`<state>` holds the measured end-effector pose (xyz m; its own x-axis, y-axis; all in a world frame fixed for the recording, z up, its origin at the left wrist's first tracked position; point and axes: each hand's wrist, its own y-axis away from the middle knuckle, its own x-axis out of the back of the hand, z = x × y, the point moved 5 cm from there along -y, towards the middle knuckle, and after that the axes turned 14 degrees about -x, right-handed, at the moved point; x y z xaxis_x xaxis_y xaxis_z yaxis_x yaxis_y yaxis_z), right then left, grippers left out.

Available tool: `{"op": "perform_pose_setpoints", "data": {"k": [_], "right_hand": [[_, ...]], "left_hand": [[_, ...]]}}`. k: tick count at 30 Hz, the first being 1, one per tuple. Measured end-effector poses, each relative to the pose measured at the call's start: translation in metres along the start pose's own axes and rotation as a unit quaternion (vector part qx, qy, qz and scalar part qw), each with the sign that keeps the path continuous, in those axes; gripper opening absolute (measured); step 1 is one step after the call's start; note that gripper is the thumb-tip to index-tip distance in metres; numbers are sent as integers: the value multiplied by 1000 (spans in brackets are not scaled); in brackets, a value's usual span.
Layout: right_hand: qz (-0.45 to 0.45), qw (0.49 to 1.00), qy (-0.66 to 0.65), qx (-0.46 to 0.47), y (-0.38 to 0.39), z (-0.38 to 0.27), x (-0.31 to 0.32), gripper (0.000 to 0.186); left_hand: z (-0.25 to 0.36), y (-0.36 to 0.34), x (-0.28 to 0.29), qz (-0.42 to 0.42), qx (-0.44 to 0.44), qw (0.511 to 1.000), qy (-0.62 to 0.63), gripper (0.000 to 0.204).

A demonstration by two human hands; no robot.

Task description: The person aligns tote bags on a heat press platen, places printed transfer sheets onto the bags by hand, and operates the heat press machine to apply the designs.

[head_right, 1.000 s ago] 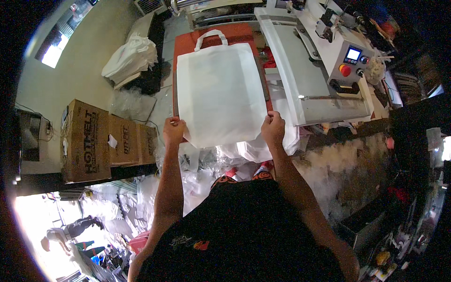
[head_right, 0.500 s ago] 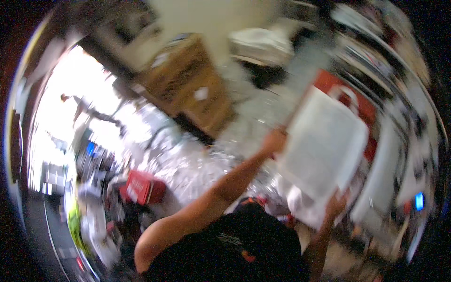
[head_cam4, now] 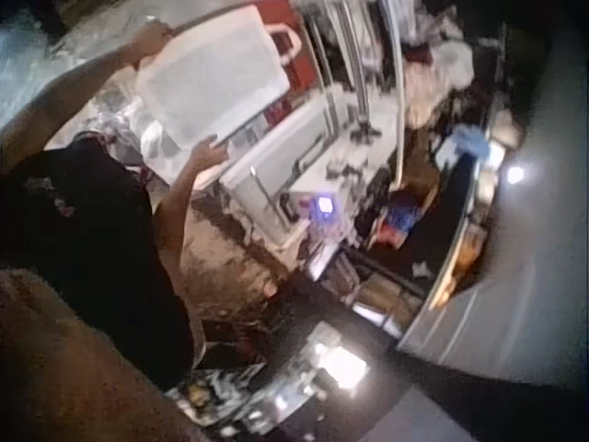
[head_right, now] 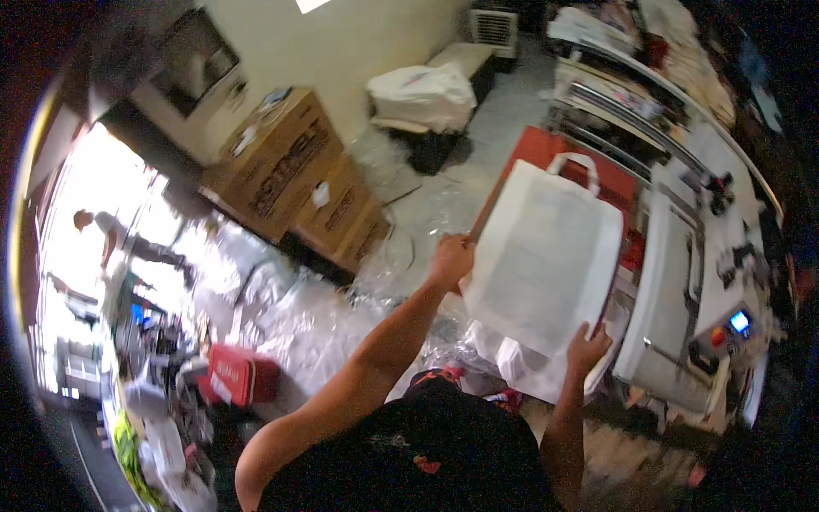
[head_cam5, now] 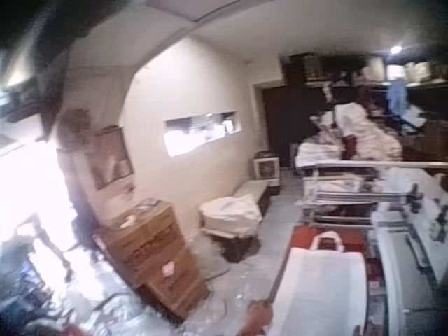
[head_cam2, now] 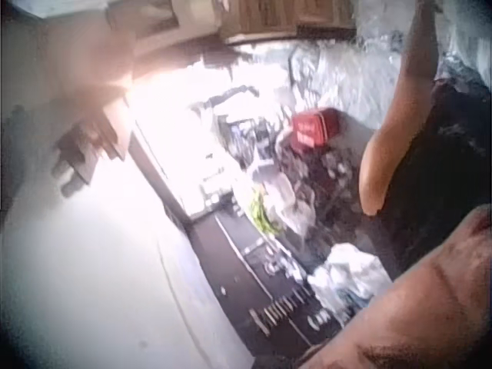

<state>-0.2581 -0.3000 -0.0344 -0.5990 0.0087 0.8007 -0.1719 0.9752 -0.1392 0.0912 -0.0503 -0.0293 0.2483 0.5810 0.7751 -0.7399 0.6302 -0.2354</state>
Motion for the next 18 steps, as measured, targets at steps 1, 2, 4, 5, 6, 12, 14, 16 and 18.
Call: {"op": "perform_pose_setpoints", "data": {"k": [1, 2, 4, 5, 6, 12, 14, 16, 18], "right_hand": [[-4, 1000, 19, -21, 7, -10, -4, 50], [-23, 999, 15, -37, 12, -16, 2, 51], [-40, 997, -10, -64, 11, -16, 14, 52], [-39, 996, -31, -76, 10, -11, 13, 52], [-21, 998, -29, -56, 9, -9, 6, 54], [34, 999, -9, -13, 15, 3, -4, 52], [24, 998, 5, -51, 23, -6, 2, 57], [30, 999, 8, -30, 24, -16, 6, 59], [25, 999, 10, -35, 24, -10, 8, 59]], "left_hand": [[-5, 0, 8, 39, 21, 999, -11, 33], [3, -1, 8, 26, 3, 1000, -8, 33], [15, -3, 14, 48, 76, 995, 48, 38], [15, -7, 11, 39, 63, 996, 52, 38], [2, -6, 14, 43, 89, 993, 67, 41], [5, 0, 16, -113, 151, 979, 82, 58], [15, -1, 24, -53, 83, 991, 91, 57], [4, 4, 24, -47, 102, 990, 86, 55], [2, 15, 15, -35, 134, 987, 85, 53]]}}
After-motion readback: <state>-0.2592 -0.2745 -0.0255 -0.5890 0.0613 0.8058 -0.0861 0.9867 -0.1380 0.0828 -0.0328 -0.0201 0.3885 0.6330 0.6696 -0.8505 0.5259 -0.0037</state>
